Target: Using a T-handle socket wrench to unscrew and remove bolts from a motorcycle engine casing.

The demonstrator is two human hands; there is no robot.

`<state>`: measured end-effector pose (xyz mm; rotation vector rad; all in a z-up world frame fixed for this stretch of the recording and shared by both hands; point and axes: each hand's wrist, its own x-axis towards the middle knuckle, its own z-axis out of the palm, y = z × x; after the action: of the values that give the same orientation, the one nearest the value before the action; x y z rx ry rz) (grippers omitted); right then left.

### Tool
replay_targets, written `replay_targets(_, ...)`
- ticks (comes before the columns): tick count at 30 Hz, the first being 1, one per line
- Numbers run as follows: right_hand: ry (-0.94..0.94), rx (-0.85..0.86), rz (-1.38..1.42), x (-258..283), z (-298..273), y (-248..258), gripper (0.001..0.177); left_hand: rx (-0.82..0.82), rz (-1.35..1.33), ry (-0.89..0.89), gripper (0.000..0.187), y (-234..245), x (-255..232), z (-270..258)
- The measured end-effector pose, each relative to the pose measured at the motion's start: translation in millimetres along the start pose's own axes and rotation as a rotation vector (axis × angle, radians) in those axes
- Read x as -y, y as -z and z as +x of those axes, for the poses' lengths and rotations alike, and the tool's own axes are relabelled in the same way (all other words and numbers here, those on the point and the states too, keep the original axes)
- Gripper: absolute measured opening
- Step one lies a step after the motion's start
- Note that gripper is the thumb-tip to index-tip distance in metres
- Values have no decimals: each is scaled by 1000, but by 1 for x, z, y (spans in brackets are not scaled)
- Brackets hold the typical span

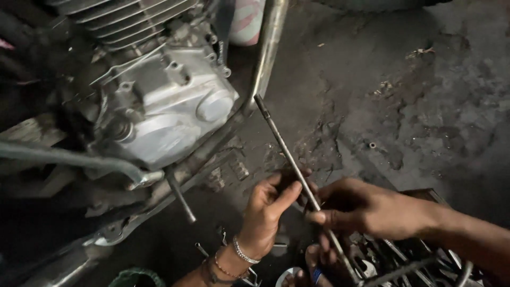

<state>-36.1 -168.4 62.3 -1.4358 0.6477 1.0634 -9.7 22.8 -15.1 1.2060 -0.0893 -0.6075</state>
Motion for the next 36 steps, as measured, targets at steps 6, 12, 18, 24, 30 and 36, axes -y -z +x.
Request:
replay_targets(6, 265, 454, -126, -22, 14, 8, 38, 112, 191, -23, 26, 20, 29, -12)
replay_targets(12, 202, -117, -883, -12, 34, 41, 53, 65, 623, 127, 37, 87, 89, -55)
replay_targets(18, 857, -245, -354, 78, 36, 4, 33, 200, 839, 159, 37, 112, 105, -95)
replay_targets(24, 921, -312, -243, 114, 65, -29, 48, -287, 962, 254, 46, 159, 195, -146)
replay_targets(30, 987, -339, -173, 123, 88, -50, 53, -317, 892, 382, 48, 142, 175, -169)
replay_targets(36, 1027, -453, -158, 126, 98, -60, 39, -446, 982, 249, 39, 164, 195, -181)
